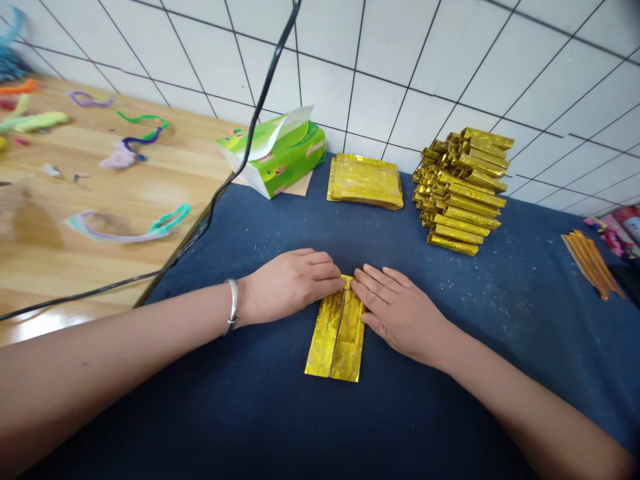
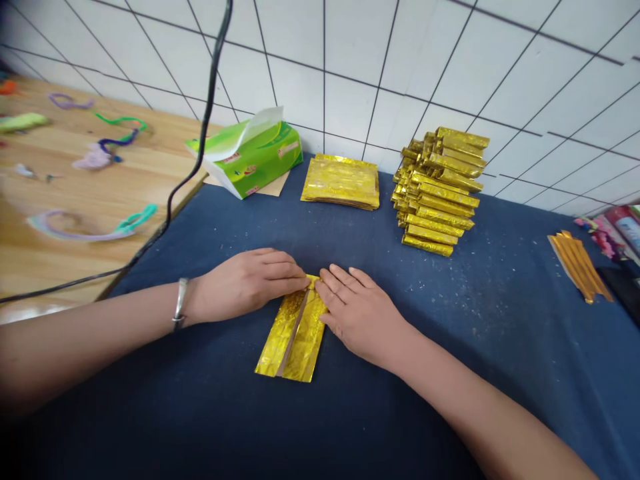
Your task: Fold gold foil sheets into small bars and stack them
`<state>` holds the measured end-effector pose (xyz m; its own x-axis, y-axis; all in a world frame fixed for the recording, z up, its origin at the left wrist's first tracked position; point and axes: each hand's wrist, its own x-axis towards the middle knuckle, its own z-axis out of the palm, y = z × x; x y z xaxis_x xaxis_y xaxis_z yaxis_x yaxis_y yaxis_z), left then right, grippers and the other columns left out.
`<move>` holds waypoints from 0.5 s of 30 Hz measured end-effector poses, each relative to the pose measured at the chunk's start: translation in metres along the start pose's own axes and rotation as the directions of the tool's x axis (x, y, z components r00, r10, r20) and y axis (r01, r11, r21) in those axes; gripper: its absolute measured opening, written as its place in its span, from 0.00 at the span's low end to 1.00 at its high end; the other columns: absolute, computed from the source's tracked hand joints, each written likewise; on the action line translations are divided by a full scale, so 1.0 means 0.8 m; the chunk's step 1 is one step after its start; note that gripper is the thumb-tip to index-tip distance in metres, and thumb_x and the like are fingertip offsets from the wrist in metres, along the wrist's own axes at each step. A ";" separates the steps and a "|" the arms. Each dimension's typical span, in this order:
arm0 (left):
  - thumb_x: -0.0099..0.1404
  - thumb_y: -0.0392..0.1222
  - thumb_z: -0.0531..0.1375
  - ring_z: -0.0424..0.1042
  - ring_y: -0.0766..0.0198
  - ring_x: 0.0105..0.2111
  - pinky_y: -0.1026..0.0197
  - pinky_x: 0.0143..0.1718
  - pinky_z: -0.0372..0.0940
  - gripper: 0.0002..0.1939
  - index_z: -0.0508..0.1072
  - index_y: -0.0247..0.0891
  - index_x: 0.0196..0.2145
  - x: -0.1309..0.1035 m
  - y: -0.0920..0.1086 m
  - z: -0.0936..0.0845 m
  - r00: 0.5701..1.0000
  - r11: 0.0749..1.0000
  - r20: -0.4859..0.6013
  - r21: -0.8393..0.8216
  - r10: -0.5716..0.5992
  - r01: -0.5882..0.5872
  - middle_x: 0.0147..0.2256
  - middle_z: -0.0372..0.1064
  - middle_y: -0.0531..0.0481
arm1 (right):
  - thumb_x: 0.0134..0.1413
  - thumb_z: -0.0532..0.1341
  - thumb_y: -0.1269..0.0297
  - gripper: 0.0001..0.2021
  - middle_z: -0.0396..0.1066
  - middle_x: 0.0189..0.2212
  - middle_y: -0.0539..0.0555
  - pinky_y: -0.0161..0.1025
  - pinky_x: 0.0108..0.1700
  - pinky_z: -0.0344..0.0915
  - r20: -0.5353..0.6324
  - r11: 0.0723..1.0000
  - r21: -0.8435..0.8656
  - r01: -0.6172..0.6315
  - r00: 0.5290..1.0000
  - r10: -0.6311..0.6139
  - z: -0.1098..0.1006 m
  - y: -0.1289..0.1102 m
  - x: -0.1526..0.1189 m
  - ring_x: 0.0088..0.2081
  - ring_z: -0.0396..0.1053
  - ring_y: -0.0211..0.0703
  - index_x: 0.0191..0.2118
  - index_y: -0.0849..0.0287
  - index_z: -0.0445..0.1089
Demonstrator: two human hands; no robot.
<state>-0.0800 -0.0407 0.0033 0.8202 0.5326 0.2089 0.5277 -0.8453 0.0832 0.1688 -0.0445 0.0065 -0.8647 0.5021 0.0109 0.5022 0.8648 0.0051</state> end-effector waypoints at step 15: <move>0.70 0.44 0.45 0.57 0.60 0.58 0.56 0.55 0.53 0.22 0.59 0.41 0.59 -0.001 -0.001 -0.001 0.985 0.989 0.089 0.030 -0.145 0.143 0.57 0.61 0.52 | 0.64 0.46 0.60 0.21 0.56 0.60 0.55 0.51 0.57 0.54 -0.013 0.997 -0.050 -0.057 0.998 0.057 -0.002 0.050 0.003 0.65 0.42 0.50 0.59 0.60 0.58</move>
<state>-0.0813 -0.0409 0.0036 0.7511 0.6514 0.1073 0.6462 -0.7587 0.0827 0.1871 -0.0085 0.0080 -0.8346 0.5502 0.0246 0.5507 0.8329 0.0542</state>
